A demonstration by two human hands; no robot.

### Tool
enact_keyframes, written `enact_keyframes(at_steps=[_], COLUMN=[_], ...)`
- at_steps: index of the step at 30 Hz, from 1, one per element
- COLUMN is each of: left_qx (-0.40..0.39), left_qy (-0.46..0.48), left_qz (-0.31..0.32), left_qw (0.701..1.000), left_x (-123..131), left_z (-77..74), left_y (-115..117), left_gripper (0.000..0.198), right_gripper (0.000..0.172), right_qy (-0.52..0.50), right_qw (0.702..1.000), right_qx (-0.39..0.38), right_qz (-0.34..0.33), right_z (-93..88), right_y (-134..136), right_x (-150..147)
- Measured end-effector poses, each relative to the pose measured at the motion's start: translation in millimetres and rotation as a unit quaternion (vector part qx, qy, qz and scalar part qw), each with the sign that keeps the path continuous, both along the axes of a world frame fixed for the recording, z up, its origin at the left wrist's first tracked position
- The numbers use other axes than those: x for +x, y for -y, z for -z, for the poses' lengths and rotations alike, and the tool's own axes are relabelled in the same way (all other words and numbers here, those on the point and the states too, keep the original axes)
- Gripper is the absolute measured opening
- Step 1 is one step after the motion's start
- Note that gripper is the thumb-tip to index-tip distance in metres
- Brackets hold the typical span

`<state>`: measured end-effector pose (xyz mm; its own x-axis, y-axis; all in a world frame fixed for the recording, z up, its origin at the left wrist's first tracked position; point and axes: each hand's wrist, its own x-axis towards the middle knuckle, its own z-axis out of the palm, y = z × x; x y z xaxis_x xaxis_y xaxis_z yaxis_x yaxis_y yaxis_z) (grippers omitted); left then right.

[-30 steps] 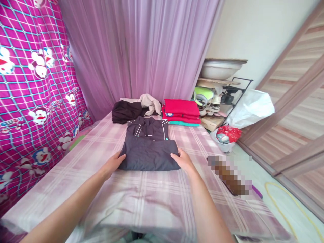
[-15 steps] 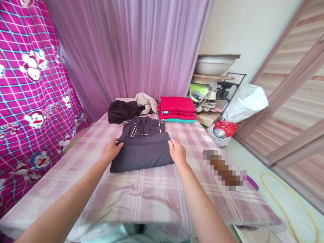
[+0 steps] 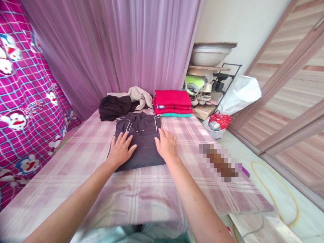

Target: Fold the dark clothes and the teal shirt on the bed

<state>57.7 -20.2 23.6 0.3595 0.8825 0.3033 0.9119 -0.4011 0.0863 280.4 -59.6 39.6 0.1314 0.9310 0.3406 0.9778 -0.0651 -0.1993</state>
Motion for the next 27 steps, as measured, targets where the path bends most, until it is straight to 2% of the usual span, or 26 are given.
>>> enact_keyframes(at_steps=[2,4,7,12,20,24,27], left_qx=[-0.035,-0.065,-0.079,-0.076,-0.091,-0.106,-0.130], left_qy=[-0.022,-0.029,-0.030,-0.028,-0.003,0.017,0.047], left_qz=[-0.002,-0.017,-0.030,-0.027,-0.022,-0.019,0.000], left_qw=[0.999,0.997,0.996,0.996,0.996,0.994,0.990], left_x=[14.8,21.2,19.9,14.8,13.1,13.4,5.4], left_z=[5.7,12.4,19.1,20.5,21.3,19.3,15.1], left_y=[3.8,4.4,3.3,3.7,2.5,0.9,-0.1], left_gripper=[0.063,0.065,0.067,0.068,0.066,0.066,0.064], right_gripper=[0.049,0.049,0.050,0.048,0.036,0.035,0.036], right_qy=[0.002,0.011,0.013,-0.003,-0.127,-0.161,-0.184], right_qw=[0.995,0.983,0.972,0.963,0.962,0.961,0.965], right_qx=[-0.013,-0.068,-0.103,-0.051,0.081,0.125,0.156], right_qz=[-0.099,-0.170,-0.209,-0.264,-0.229,-0.187,-0.101], right_z=[5.3,16.0,32.1,44.8,57.7,56.6,62.7], right_y=[-3.3,-6.5,-10.5,-18.1,-28.3,-13.0,9.5], right_x=[-12.5,-21.0,-20.1,1.0,11.8,25.8,50.9])
